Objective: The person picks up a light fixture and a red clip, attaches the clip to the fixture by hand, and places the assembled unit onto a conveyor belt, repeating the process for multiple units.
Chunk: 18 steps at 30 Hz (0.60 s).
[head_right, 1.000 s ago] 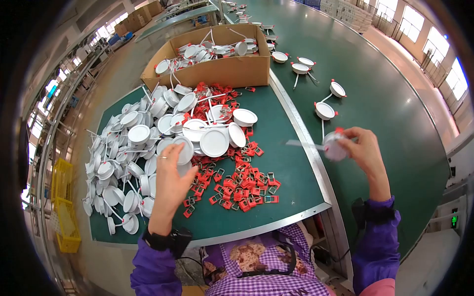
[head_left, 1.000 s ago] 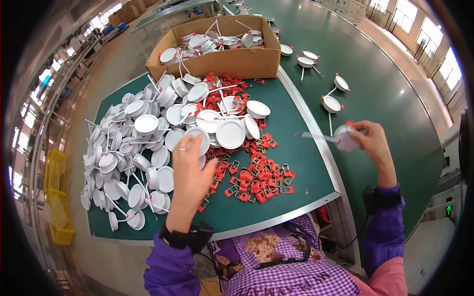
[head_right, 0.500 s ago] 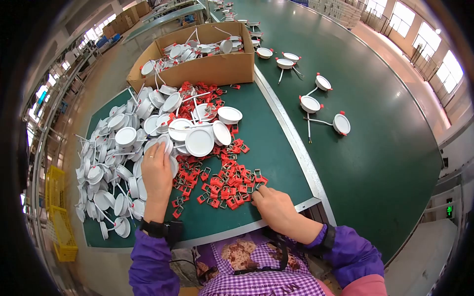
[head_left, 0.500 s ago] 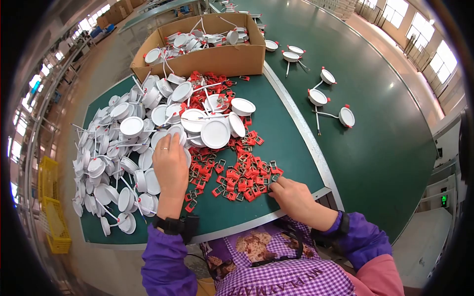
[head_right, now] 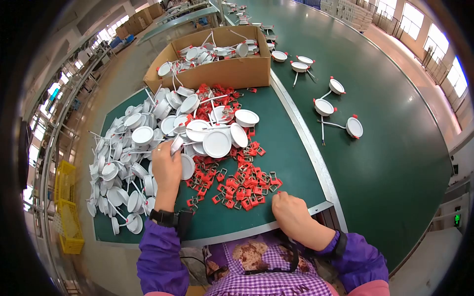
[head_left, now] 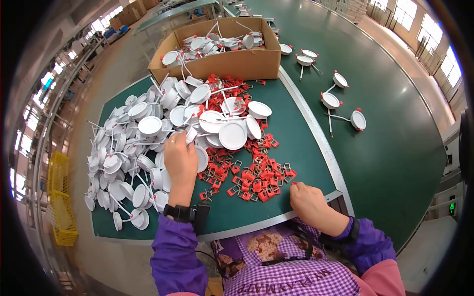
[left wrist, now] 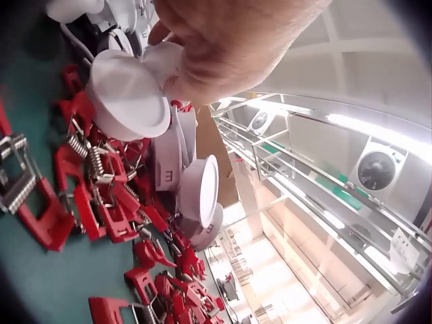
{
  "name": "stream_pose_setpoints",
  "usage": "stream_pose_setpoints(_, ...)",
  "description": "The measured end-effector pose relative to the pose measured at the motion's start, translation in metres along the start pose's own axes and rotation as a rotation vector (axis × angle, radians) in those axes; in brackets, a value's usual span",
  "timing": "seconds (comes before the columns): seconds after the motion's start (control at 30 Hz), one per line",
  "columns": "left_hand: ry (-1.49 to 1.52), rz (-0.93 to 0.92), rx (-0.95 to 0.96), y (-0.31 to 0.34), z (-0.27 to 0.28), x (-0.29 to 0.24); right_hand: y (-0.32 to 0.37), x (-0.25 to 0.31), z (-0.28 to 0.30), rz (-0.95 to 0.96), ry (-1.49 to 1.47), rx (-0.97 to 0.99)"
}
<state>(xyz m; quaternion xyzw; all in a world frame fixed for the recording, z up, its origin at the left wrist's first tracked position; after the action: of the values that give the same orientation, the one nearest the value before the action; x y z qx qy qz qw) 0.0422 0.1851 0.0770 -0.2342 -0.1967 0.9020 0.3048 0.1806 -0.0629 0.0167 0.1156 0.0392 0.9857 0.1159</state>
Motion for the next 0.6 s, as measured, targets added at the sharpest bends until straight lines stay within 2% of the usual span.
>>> stream_pose_setpoints(0.03, -0.004, -0.003, -0.007, -0.002, 0.009, -0.001, 0.000, -0.002, 0.003, -0.015, 0.014, -0.002)
stream_pose_setpoints(0.07, 0.007, -0.024, -0.093, 0.000, 0.028, -0.004, -0.001, -0.004, 0.005, -0.013, 0.010, -0.006)
stream_pose_setpoints(0.13, -0.033, -0.084, -0.248, 0.008, 0.066, -0.014, 0.001, -0.021, 0.013, -0.151, -0.040, -0.052)
stream_pose_setpoints(0.17, -0.040, -0.089, -0.242, 0.011, 0.077, -0.018, 0.000, -0.023, 0.016, -0.152, -0.050, -0.050)
stream_pose_setpoints(0.23, 0.149, 0.018, -0.266, 0.020, 0.102, -0.015, -0.002, -0.019, 0.057, -0.010, -0.329, -0.331)
stream_pose_setpoints(0.3, 0.193, 0.081, -0.239, 0.034, 0.108, -0.024, -0.007, -0.016, 0.073, -0.005, -0.424, -0.360)
stream_pose_setpoints(0.37, 0.956, 0.456, -0.064, 0.058, 0.068, -0.007, -0.013, -0.024, 0.077, -0.092, -0.743, -0.375)
stream_pose_setpoints(0.4, 1.191, 0.545, 0.021, 0.070, 0.047, -0.016, -0.015, -0.024, 0.076, -0.141, -0.858, -0.351)
stream_pose_setpoints(0.43, 1.426, 0.635, 0.112, 0.082, 0.025, -0.029, -0.018, -0.021, 0.075, -0.147, -0.853, -0.354)
stream_pose_setpoints(0.5, 1.639, 0.788, 0.246, 0.104, -0.002, -0.054, -0.017, -0.016, 0.085, -0.079, -0.961, -0.500)
stream_pose_setpoints(0.6, 1.717, 0.780, 0.298, 0.119, -0.021, -0.074, -0.017, -0.008, 0.094, -0.061, -0.905, -0.564)
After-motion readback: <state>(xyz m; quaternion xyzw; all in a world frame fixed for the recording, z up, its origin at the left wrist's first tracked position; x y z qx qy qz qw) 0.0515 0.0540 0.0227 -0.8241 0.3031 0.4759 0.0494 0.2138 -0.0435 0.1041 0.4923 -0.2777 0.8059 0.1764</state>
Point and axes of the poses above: each hand's wrist, its own y-axis away from the middle knuckle, its own z-axis out of the back of the hand, x = y × z, the point moved 10 cm from there along -y, towards the middle knuckle, and after that the axes turned 1 degree about x, right-handed, at the moved point
